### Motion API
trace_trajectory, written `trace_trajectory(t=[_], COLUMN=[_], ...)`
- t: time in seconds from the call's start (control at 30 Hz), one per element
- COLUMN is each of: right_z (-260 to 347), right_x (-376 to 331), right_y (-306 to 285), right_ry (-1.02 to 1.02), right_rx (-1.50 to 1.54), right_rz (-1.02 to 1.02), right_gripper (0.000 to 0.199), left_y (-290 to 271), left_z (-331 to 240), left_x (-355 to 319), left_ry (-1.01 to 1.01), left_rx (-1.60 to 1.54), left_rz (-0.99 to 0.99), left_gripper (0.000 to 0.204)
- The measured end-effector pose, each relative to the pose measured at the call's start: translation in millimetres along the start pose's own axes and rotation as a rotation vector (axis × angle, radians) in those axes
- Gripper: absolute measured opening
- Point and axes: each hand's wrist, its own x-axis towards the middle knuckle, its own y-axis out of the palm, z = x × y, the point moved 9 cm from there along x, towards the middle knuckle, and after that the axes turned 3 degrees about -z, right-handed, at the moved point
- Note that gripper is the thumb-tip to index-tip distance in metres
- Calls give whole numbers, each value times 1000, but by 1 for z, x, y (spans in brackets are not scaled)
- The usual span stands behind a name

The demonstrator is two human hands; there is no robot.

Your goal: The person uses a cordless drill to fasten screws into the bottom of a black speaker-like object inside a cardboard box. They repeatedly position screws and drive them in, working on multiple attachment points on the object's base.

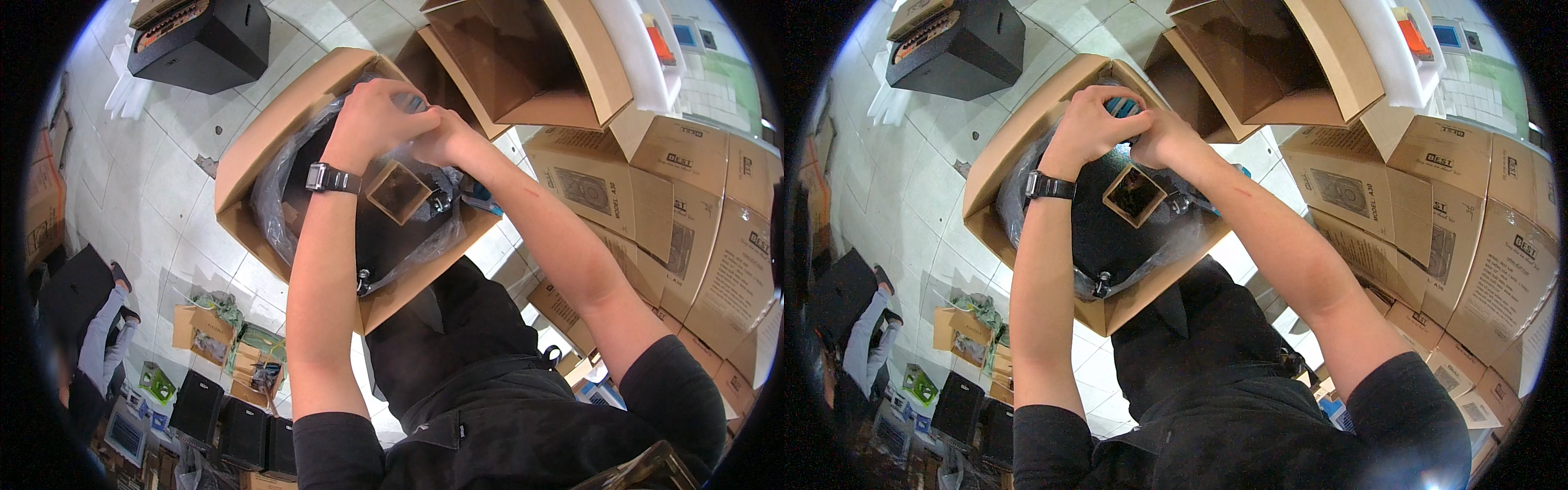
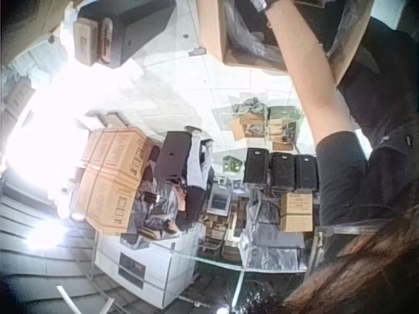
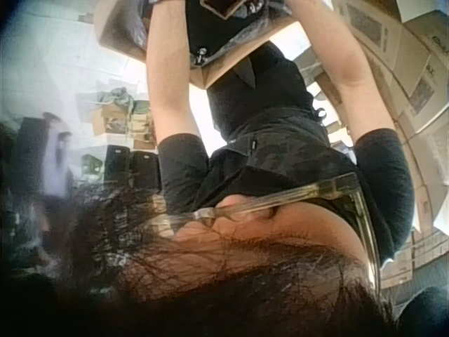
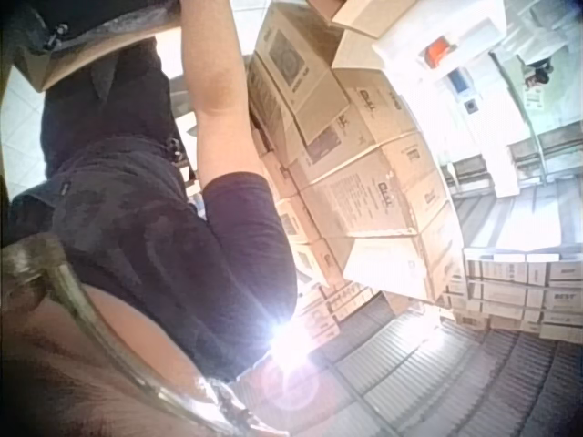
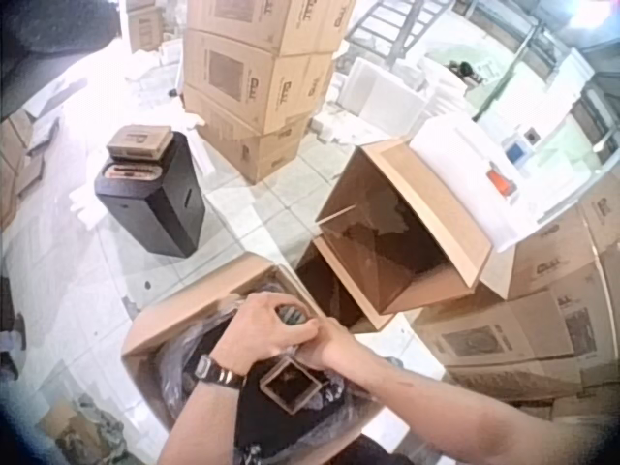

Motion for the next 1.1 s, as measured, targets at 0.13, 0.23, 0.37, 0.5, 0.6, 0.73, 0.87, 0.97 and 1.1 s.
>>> trace_trajectory(t=[0.13,0.23,0.37,0.5,0.6,0.73,0.87,0.97,1.1], right_z=[-8,-2,15,27,40,60,71,73,75], right_x=[-11,-12,-4,16,27,35,42,46,41], right_y=[-6,-17,-28,-37,-39,-44,-40,-31,-34], right_ry=[95,54,-197,-309,-367,-461,-469,-536,-520], right_rx=[47,-18,-132,-329,-466,-626,-835,-752,-787], right_rz=[-37,-73,-159,-194,-67,25,135,108,103], right_gripper=[36,34,29,24,25,33,40,45,48], left_y=[-1,-3,-14,-25,-26,-19,-10,-4,7], left_z=[-4,1,6,5,8,10,15,42,94], left_x=[-5,-16,-27,-34,-41,-50,-61,-68,-120], left_ry=[25,37,-70,-45,-99,-182,-204,-192,-318], left_rx=[17,-45,-140,-161,-194,-230,-415,-648,-771], left_rz=[-23,-118,-202,-384,-510,-701,-787,-547,-851], left_gripper=[45,42,40,40,43,45,44,43,50])
